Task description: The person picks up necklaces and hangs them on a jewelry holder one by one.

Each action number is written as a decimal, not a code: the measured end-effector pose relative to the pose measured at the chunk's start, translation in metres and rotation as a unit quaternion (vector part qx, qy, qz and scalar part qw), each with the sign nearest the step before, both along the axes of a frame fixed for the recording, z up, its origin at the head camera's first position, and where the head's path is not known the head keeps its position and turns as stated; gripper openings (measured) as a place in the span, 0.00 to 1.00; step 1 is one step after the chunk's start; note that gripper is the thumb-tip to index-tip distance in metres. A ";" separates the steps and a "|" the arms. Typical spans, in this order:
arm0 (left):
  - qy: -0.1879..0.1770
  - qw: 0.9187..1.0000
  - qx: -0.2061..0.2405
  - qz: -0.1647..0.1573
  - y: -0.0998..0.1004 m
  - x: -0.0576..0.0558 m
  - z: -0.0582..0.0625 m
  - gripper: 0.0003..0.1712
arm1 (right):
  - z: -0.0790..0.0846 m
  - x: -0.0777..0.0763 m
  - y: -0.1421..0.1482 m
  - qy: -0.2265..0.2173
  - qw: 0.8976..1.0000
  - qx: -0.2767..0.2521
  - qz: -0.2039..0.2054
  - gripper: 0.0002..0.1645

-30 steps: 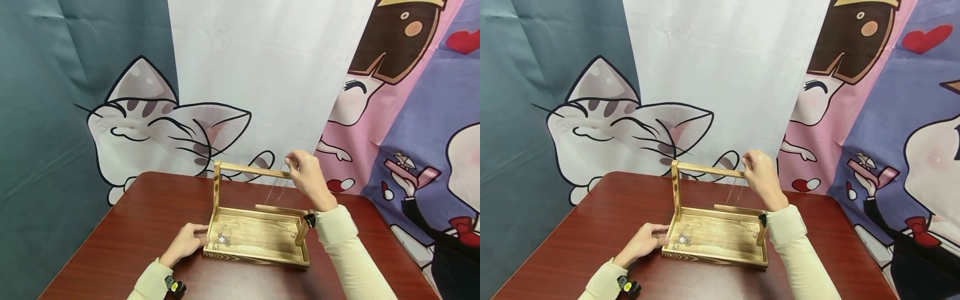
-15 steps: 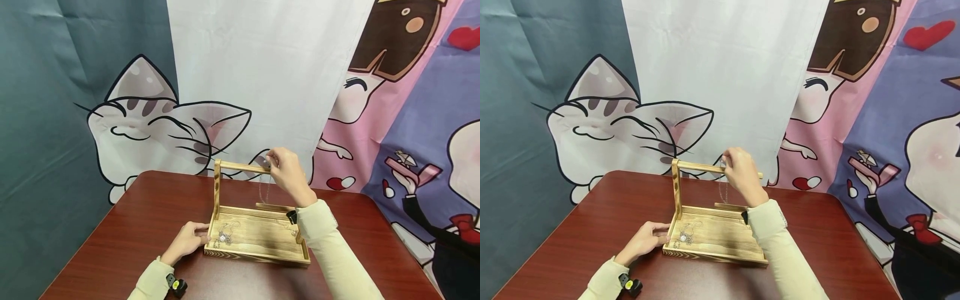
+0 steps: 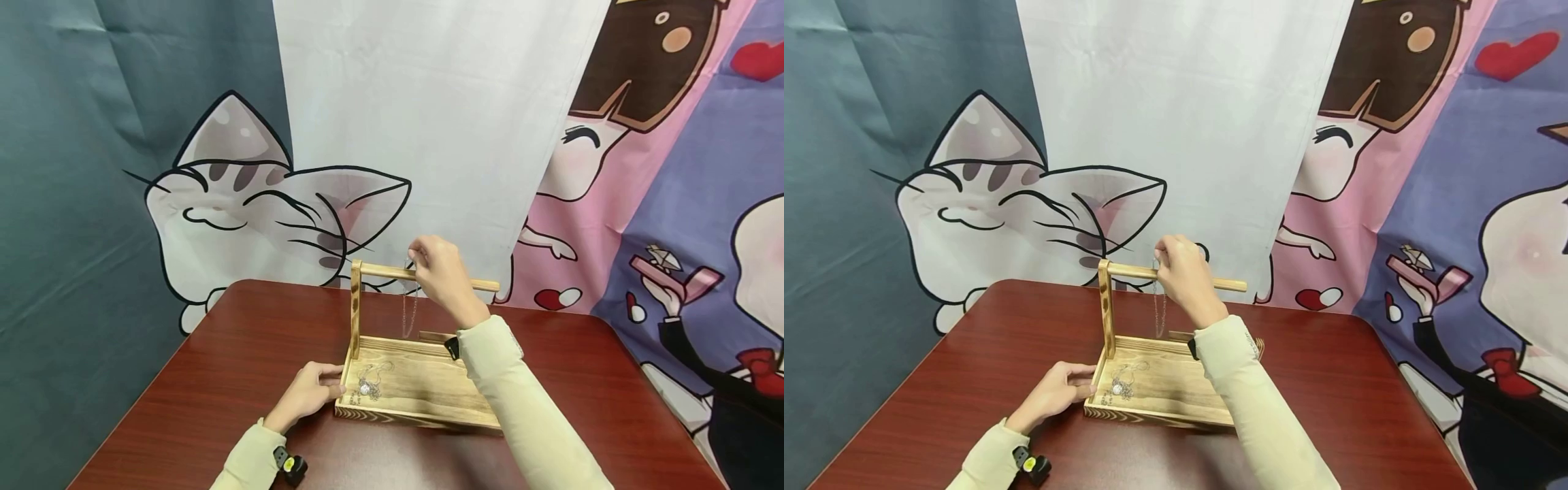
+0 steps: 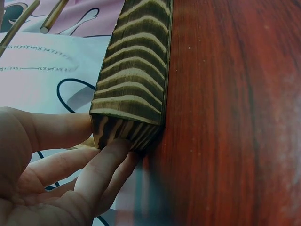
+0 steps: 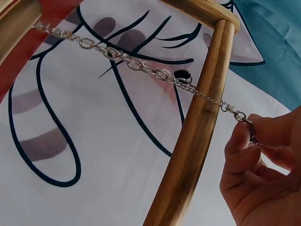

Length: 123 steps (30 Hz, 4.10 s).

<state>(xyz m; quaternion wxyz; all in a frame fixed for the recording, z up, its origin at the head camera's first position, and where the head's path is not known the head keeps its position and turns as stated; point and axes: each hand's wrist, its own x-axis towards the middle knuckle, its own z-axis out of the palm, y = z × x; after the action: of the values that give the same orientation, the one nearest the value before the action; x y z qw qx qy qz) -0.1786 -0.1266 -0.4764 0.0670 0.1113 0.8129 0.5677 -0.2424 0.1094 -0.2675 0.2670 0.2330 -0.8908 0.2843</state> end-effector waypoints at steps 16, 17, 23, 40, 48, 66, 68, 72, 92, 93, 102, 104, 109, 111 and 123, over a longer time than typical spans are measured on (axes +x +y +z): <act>-0.001 1.000 0.000 -0.004 -0.002 -0.002 0.000 0.24 | 0.004 -0.002 -0.029 -0.019 1.000 0.018 0.017 0.04; -0.001 1.000 0.001 -0.004 -0.002 -0.002 0.000 0.24 | 0.004 -0.002 -0.031 -0.021 0.999 0.020 0.018 0.04; -0.004 1.000 0.010 -0.006 -0.001 -0.001 0.000 0.24 | 0.004 -0.003 -0.042 -0.010 0.999 0.037 0.023 0.05; -0.003 1.000 0.024 -0.009 0.000 0.003 0.005 0.25 | 0.005 -0.004 -0.052 -0.013 0.997 0.074 0.009 0.04; -0.004 1.000 0.022 -0.010 -0.001 0.002 0.003 0.24 | 0.004 -0.003 -0.050 0.006 0.997 0.078 0.011 0.07; -0.014 1.000 0.007 -0.005 0.000 0.001 0.003 0.24 | -0.021 0.033 -0.016 0.055 0.992 -0.082 0.073 0.10; -0.012 1.000 0.003 -0.001 0.000 0.000 0.003 0.24 | -0.030 0.038 -0.014 0.054 0.991 -0.093 0.076 0.09; -0.009 1.000 0.001 0.001 0.000 0.000 0.003 0.24 | -0.052 0.046 -0.010 0.045 0.990 -0.105 0.081 0.07; -0.014 1.000 -0.004 0.016 0.001 -0.002 0.007 0.24 | -0.142 0.057 -0.004 -0.176 0.980 -0.032 0.085 0.02; -0.013 1.000 -0.004 0.017 0.001 -0.003 0.007 0.24 | -0.143 0.056 -0.004 -0.184 0.979 -0.018 0.089 0.02; -0.021 1.000 -0.001 0.014 0.001 -0.001 0.005 0.24 | -0.156 0.033 -0.002 -0.204 0.962 0.122 0.135 0.15; -0.024 1.000 0.001 0.012 0.001 -0.001 0.004 0.24 | -0.157 0.027 -0.003 -0.209 0.957 0.141 0.141 0.19; -0.023 1.000 0.000 0.014 0.001 -0.002 0.004 0.24 | -0.159 0.016 -0.009 -0.218 0.947 0.173 0.162 0.22; -0.023 1.000 0.000 0.014 0.001 -0.002 0.004 0.24 | -0.159 0.012 -0.011 -0.224 0.942 0.181 0.171 0.23; -0.024 1.000 0.017 0.009 0.003 0.001 0.007 0.24 | -0.160 -0.004 -0.027 -0.252 0.908 0.298 0.153 0.20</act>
<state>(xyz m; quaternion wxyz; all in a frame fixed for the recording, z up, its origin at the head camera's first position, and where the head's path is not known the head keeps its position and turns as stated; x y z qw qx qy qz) -0.1780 -0.1236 -0.4696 0.0793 0.0914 0.8022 0.5846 -0.2463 0.0826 -0.4278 -0.0949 0.3559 -0.9252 0.0919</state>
